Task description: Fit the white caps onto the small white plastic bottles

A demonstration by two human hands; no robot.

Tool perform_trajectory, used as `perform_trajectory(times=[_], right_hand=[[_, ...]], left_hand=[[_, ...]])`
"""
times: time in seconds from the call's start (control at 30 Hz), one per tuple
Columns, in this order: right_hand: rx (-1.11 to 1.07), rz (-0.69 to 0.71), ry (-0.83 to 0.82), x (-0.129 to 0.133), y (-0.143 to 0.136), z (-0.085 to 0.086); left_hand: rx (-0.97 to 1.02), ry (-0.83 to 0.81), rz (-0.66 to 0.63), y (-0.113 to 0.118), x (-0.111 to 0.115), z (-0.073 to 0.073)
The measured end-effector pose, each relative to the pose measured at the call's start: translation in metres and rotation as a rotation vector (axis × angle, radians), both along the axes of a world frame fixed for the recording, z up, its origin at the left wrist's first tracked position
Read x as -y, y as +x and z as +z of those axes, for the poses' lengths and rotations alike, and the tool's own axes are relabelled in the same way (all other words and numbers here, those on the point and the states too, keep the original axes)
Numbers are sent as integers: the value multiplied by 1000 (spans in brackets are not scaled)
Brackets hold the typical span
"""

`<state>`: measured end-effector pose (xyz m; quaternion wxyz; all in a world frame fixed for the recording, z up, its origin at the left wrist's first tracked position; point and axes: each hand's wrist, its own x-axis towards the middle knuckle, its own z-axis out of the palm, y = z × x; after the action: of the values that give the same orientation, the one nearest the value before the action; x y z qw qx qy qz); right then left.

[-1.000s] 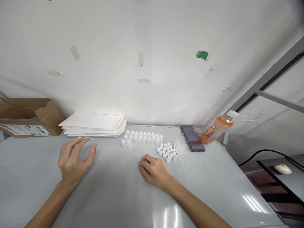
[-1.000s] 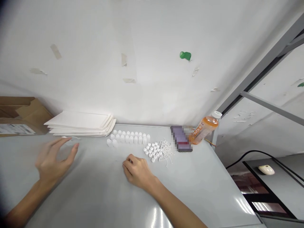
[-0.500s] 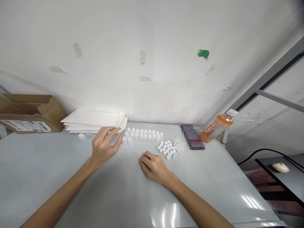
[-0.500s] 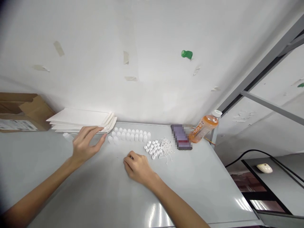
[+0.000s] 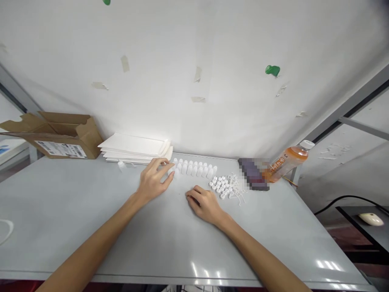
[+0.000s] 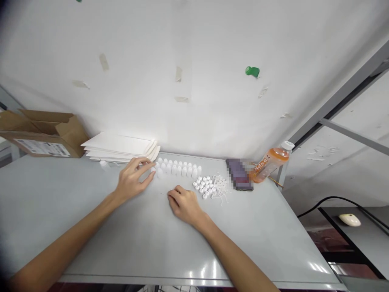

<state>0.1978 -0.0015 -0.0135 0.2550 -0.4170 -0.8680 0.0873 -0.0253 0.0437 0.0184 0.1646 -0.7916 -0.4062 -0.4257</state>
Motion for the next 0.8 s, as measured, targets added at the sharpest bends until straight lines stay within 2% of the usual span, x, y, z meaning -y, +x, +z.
perform_trajectory(times=[0.17, 0.33, 0.47, 0.6, 0.7, 0.8], right_hand=[[43, -4, 32, 2, 0, 3], [55, -19, 34, 3, 2, 6], [45, -24, 29, 3, 3, 6], [-31, -10, 19, 7, 7, 11], [-146, -49, 59, 7, 14, 22], [-252, -137, 167, 0, 33, 37]], left_hand=[[-151, -81, 40, 2, -3, -8], [-146, -95, 10, 0, -7, -15], [-72, -107, -42, 3, -2, -10], [1, -94, -126, 12, 12, 1], [78, -125, -210, 21, 25, 6], [117, -220, -239, 27, 33, 3]])
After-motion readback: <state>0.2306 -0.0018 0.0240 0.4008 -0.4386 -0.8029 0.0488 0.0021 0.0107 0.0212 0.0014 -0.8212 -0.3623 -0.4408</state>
